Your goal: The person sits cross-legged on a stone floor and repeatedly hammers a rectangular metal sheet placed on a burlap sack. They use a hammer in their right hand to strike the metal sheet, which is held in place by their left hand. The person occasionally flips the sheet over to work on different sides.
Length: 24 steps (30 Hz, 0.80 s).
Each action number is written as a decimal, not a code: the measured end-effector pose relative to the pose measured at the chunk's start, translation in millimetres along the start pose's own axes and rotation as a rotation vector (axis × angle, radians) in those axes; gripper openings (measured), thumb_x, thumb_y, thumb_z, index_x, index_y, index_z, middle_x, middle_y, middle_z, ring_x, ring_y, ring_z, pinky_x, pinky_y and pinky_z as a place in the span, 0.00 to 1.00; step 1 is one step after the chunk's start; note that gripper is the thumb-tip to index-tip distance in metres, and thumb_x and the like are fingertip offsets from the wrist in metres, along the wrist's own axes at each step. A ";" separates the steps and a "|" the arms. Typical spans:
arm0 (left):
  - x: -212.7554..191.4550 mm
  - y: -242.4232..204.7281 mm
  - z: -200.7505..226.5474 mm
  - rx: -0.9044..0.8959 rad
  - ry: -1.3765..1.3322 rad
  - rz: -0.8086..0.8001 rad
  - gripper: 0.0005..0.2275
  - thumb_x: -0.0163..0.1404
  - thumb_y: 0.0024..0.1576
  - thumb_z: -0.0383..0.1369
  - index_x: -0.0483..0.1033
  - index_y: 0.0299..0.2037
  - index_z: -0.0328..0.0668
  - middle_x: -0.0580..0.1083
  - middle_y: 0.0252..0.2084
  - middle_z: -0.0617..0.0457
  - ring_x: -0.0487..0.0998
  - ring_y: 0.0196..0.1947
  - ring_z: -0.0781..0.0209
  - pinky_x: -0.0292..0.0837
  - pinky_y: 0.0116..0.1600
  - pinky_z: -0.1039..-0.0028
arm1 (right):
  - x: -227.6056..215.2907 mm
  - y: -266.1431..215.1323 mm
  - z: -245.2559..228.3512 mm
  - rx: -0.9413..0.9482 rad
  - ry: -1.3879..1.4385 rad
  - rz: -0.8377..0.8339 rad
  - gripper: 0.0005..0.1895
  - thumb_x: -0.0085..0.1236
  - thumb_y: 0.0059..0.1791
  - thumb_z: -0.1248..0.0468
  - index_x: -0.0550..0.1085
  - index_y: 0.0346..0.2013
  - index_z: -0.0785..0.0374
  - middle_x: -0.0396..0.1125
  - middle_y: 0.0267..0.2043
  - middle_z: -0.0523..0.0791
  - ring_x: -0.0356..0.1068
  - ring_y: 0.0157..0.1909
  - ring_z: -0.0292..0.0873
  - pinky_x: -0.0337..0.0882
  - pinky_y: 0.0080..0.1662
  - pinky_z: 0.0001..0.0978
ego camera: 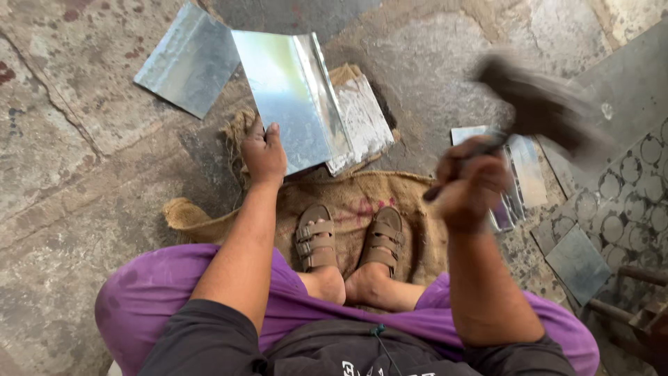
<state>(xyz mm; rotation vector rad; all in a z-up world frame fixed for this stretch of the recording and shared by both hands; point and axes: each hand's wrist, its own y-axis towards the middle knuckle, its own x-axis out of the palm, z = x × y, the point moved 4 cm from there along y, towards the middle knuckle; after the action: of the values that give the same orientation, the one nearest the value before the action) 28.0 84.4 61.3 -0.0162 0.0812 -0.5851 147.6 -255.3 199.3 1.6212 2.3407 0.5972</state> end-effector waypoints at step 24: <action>-1.1 -2.6 -6.4 0.029 -0.068 -0.013 0.14 0.49 0.65 0.28 0.74 0.60 0.33 0.80 0.50 0.45 0.81 0.48 0.60 0.77 0.54 0.71 | 53.4 -64.9 83.3 0.185 -0.665 -0.214 0.22 0.38 0.61 0.43 0.68 0.38 0.56 0.64 0.28 0.41 0.60 0.26 0.33 0.61 0.28 0.27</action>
<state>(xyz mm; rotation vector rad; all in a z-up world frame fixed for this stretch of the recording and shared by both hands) 25.1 82.9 55.1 -0.0087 0.0062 -0.5986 108.1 -208.7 97.9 1.3301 2.0470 -0.1921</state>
